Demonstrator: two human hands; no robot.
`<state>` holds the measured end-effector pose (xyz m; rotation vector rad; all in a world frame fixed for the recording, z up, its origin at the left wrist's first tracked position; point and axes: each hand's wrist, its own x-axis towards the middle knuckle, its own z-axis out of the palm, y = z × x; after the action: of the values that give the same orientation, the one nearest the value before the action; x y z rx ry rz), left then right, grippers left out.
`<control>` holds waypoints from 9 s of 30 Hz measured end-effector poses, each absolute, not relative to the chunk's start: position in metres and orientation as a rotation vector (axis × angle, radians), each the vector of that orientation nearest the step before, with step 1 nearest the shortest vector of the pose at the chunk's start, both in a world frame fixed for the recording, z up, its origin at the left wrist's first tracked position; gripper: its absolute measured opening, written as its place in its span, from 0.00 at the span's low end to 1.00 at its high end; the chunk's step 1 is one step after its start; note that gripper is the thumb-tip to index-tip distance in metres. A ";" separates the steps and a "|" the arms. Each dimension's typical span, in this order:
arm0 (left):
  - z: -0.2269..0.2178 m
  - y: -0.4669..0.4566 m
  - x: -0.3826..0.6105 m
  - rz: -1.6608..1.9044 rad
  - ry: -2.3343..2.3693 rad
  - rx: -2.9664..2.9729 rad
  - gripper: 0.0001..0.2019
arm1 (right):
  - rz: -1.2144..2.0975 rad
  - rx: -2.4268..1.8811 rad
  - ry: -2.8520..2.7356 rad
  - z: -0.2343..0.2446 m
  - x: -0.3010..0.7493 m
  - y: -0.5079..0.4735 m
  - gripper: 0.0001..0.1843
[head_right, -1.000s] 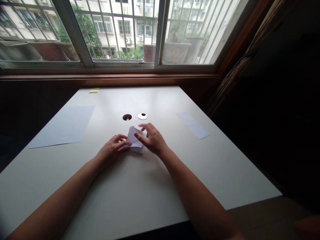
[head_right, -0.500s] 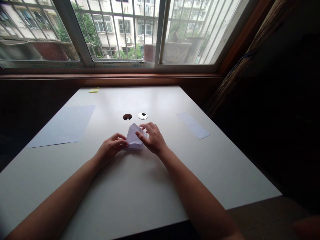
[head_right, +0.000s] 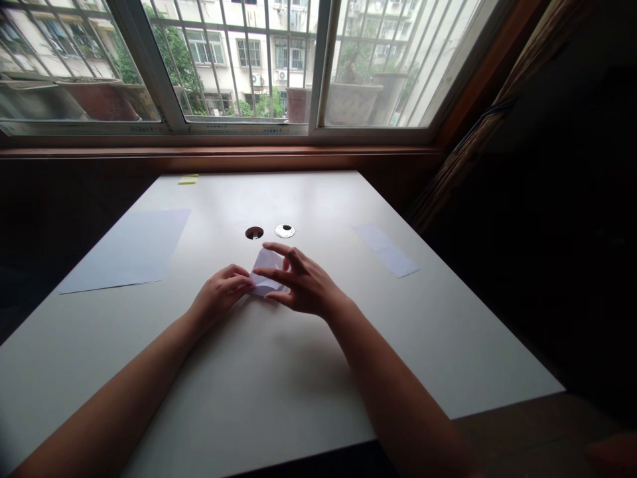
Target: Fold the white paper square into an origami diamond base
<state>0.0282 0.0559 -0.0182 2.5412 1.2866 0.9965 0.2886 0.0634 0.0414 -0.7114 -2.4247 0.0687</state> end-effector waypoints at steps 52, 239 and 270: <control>0.000 0.051 0.025 0.684 1.098 2.416 0.05 | 0.882 -1.027 -2.406 0.028 0.318 0.089 0.26; 0.001 0.036 0.040 0.860 1.143 2.741 0.25 | 0.266 -0.650 -2.205 0.041 0.285 0.058 0.32; 0.013 0.036 0.037 1.185 1.281 2.642 0.30 | 0.098 -0.614 -2.196 0.055 0.298 0.060 0.15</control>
<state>0.0372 0.0363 0.0133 2.6422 1.2807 1.1846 0.2978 0.0597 0.0546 -0.6145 -2.1965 0.0982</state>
